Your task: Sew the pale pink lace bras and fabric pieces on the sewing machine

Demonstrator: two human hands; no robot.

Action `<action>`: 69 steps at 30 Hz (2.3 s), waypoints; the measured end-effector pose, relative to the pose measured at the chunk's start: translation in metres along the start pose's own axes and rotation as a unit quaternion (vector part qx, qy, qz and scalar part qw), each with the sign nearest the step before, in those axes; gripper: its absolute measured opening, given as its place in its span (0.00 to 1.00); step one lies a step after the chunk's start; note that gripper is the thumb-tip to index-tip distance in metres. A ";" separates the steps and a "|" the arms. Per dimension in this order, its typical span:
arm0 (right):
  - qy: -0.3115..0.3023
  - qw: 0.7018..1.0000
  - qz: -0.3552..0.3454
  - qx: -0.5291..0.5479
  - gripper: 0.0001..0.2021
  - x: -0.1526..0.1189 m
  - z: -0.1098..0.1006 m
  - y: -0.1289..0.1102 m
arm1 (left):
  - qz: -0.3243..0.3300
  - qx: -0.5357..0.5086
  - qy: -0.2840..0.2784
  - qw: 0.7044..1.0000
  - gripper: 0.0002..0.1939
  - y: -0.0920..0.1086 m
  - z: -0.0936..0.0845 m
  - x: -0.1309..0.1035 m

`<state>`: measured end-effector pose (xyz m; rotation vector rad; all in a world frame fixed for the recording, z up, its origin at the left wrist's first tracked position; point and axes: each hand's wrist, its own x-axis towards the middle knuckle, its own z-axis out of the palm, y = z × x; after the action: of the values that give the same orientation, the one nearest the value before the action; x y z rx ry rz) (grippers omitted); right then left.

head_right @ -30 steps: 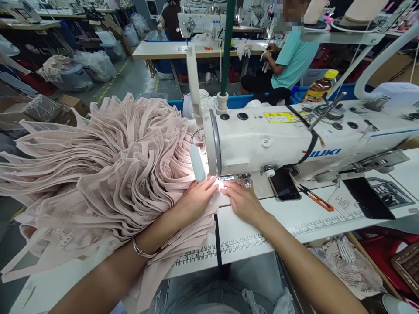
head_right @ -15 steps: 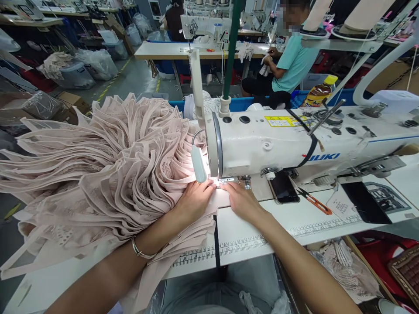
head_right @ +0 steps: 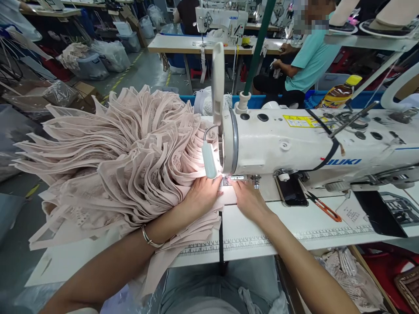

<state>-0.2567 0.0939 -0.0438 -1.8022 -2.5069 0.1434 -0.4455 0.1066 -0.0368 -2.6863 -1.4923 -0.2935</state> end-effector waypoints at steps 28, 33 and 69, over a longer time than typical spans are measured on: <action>0.105 0.993 -0.028 -0.047 0.31 0.005 0.008 0.005 | 0.020 -0.119 0.002 0.993 0.11 -0.007 -0.013 0.015; 0.074 0.997 -0.010 -0.034 0.30 0.004 0.004 0.001 | 0.006 -0.048 0.032 0.998 0.11 -0.006 -0.011 0.012; 0.037 0.999 0.030 0.000 0.28 0.009 0.005 -0.001 | -0.057 -0.044 0.031 0.997 0.11 -0.003 -0.010 0.013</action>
<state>-0.2612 0.1020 -0.0492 -1.8485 -2.4057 0.0773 -0.4430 0.1180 -0.0249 -2.6353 -1.6540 -0.4531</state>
